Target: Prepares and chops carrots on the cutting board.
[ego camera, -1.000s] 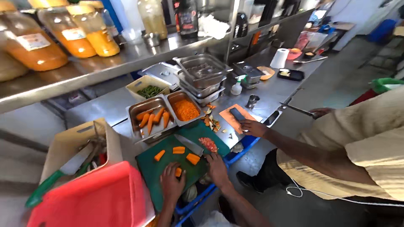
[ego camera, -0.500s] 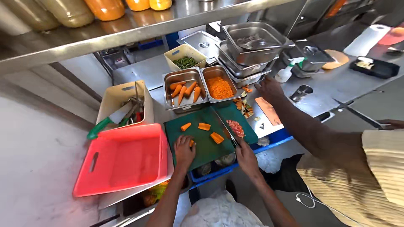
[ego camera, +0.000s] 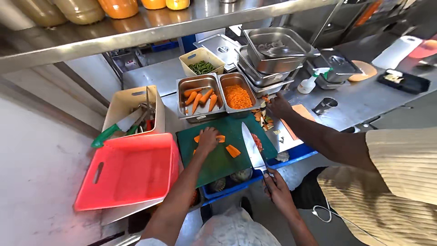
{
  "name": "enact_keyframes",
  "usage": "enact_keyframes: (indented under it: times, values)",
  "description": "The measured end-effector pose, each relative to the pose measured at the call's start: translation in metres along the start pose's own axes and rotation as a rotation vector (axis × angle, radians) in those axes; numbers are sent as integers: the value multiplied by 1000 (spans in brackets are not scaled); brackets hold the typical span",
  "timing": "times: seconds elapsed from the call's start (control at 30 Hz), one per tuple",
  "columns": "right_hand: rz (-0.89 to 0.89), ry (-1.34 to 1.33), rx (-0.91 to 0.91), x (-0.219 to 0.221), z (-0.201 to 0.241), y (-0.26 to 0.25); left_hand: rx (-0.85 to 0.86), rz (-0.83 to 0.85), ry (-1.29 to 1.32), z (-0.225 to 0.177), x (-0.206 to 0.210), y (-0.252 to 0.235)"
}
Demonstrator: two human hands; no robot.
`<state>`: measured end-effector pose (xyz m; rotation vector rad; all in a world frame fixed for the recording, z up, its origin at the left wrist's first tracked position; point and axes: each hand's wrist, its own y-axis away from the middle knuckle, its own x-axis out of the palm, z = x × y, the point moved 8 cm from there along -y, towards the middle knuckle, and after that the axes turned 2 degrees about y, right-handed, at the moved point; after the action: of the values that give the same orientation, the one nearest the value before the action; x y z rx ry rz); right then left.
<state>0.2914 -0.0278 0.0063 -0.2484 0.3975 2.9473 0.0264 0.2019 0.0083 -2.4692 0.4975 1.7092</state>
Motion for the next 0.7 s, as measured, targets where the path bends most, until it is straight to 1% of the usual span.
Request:
enact_keyframes:
  times: [0.1,0.17,0.23,0.27,0.33,0.37,0.4,0.47,0.53,0.63,0.7]
  values:
    - [7,-34,-3,1,-1,3,-114,74,34,12,-15,6]
    - [22,-56,-7,2,2,3,-215,60,-5,22,-29,14]
    - [9,-48,3,1,4,3,-337,8,-49,33,-43,25]
    - [4,-47,12,1,5,3,-383,-44,-52,36,-49,32]
    - [19,-50,25,1,6,1,-405,-153,-30,30,-56,43]
    - [25,-44,39,1,5,0,-392,-175,1,21,-55,49]
    - [24,-36,54,1,5,-1,-384,-159,64,9,-48,55]
    - [21,-26,66,0,5,-4,-410,-19,251,-18,-21,65]
    - [11,-20,63,0,8,-8,-453,60,373,-37,6,70]
    - [4,11,51,0,14,-15,-484,62,393,-54,24,65]
    - [10,58,69,0,13,-18,-465,58,470,-59,29,60]
